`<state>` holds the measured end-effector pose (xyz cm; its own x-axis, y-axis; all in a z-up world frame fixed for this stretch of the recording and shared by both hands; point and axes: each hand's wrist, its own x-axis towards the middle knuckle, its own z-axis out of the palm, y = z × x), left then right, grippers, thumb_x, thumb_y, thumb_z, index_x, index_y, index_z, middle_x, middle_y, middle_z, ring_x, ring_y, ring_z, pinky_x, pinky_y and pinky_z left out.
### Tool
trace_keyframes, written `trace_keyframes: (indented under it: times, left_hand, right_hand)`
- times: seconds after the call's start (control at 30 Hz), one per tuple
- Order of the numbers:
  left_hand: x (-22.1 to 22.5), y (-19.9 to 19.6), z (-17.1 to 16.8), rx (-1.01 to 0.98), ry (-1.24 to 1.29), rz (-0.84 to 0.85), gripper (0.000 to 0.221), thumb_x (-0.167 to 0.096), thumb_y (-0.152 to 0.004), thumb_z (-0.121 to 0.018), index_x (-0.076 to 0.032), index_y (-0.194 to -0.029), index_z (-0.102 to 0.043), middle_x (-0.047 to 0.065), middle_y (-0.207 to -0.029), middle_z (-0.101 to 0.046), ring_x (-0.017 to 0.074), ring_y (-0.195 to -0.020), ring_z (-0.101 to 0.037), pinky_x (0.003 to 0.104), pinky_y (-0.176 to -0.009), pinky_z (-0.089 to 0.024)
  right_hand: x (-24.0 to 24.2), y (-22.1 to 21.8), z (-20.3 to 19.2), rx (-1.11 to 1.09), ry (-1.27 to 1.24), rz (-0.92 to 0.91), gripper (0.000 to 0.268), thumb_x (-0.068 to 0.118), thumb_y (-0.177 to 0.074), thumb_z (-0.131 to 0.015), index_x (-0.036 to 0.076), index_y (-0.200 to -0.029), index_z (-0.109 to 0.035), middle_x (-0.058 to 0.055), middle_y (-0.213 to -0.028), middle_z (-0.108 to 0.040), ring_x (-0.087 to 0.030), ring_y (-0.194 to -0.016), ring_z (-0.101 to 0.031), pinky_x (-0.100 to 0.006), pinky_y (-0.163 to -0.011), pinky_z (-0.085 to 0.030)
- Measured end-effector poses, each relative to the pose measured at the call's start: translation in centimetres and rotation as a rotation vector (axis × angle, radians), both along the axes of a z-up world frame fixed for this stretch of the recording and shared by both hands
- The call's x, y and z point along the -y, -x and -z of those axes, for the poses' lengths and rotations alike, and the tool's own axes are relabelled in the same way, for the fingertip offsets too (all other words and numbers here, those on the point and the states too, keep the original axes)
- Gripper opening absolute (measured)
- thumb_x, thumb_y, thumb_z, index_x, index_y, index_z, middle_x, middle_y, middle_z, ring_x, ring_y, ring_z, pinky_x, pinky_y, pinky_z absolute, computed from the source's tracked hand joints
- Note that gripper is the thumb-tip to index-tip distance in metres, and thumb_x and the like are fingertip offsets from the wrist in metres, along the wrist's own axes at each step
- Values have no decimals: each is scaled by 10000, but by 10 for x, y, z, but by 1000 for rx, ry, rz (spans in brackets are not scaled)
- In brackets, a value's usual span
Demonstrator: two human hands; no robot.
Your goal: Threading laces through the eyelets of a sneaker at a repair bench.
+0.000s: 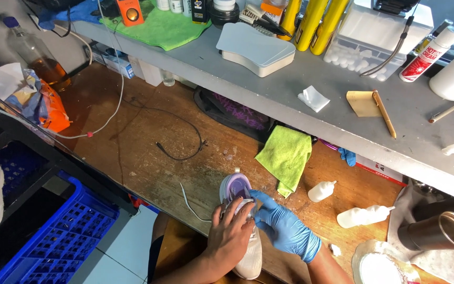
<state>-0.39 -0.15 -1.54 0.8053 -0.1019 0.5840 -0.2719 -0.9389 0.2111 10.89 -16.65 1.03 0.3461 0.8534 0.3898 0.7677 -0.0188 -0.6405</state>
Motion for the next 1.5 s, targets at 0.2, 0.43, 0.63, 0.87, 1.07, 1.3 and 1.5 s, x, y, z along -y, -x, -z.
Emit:
trace_keyframes:
  times: [0.2, 0.43, 0.63, 0.87, 1.07, 1.3, 1.5]
  left_hand:
    - [4, -1, 21, -204, 19, 4, 207, -117, -854, -664, -95, -1026, -777, 66, -1535, -531, 328, -1427, -411, 654, -1067, -299]
    - [5, -3, 11, -93, 46, 22, 132, -105, -888, -648, -78, -906, -776, 60, -1448, -594, 334, -1378, -476, 632, -997, -367]
    - [-5, -3, 22, -192, -57, -36, 264, -170, -869, -712, -87, -1113, -770, 91, -1483, -576, 343, -1405, -445, 613, -1091, -318]
    - [-49, 11, -37, -513, 259, -79, 82, -6, -822, -701, -67, -770, -687, 39, -1309, -615, 264, -1216, -517, 420, -1006, -488]
    - [-130, 39, 19, -459, 1661, 240, 177, 14, -956, -505, -59, -1042, -641, 245, -1279, -697, 275, -791, -752, 333, -692, -623]
    - [-201, 62, 34, 363, 2230, 622, 261, -31, -902, -732, -44, -1156, -670, 124, -1053, -727, 211, -897, -699, 288, -795, -554]
    - [-246, 101, 32, 650, 1977, 68, 87, -165, -995, -695, -109, -959, -640, 66, -927, -655, 142, -825, -641, 233, -759, -545]
  right_hand:
    - [2, -4, 3, -21, 119, -6, 336, 14, -974, -587, 95, -1289, -673, -199, -1494, -513, -360, -1432, -486, -449, -1141, -426]
    - [2, -9, 6, -48, 58, -19, 183, 2, -971, -580, 51, -1095, -706, -209, -1453, -547, -364, -1389, -538, -441, -1143, -430]
    - [-1, -9, -8, -92, 151, -23, 211, -56, -921, -620, 82, -1042, -723, -147, -1466, -555, -345, -1375, -558, -439, -1081, -495]
    - [1, -10, -3, -186, 152, -44, 144, -21, -931, -654, 121, -948, -675, -91, -1327, -589, -278, -1171, -659, -387, -1003, -511]
    - [4, -17, 7, -247, 206, -43, 206, -87, -868, -686, 116, -893, -710, -102, -1357, -577, -256, -1230, -639, -364, -970, -558]
    - [5, -28, 9, -261, 333, -62, 133, -4, -884, -719, 125, -877, -752, -91, -1424, -564, -271, -1331, -592, -416, -1049, -516]
    - [-3, -16, -7, -281, 256, -128, 187, -59, -891, -700, 126, -901, -732, -65, -1278, -598, -245, -1305, -557, -387, -1032, -521]
